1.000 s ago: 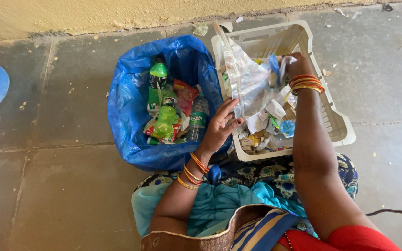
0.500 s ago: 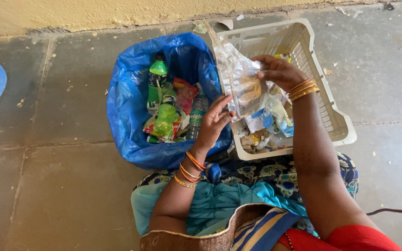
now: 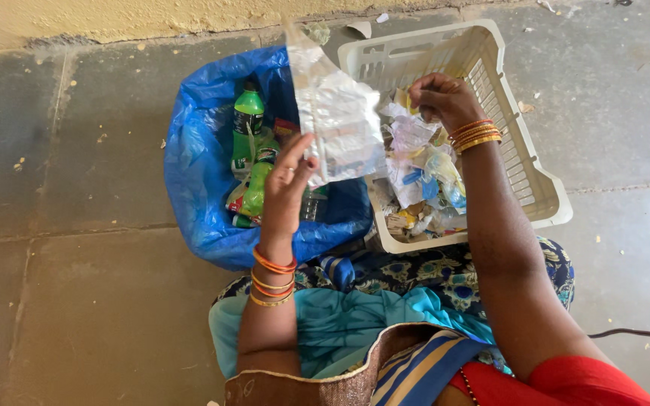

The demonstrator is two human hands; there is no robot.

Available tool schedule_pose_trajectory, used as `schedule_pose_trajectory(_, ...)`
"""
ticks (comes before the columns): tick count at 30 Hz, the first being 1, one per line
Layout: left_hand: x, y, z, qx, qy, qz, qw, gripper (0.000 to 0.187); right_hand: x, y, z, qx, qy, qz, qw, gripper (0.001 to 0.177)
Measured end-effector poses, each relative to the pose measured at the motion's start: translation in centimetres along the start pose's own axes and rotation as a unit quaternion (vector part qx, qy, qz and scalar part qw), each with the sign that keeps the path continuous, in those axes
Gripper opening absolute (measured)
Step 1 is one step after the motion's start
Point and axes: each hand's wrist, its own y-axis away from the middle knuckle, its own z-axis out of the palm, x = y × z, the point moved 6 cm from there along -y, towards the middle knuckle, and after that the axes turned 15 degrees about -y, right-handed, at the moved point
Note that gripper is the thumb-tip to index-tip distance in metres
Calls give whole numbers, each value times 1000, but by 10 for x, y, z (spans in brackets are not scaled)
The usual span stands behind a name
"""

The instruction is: The person sits on the floor and sorts recyclable items from a white plastic basket into a blue plastic bag. They handle empty plastic bottles, snack wrappers, and small paper packets one at a time, placing them into the bag.

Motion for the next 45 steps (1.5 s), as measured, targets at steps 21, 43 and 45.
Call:
schedule_pose_trajectory(21,29,15,-105,271,-288,29,918,30,158,-68,-56,-105,602,-56,790,25)
schedule_pose_trajectory(43,-57,1,71,-52,125,-58,989,53,22,15,108,-163,-34,37,985,27)
schedule_pose_trajectory(45,-67,2,70,-18,124,-82,989,45,24,24,122,-180,-11,54,982,24)
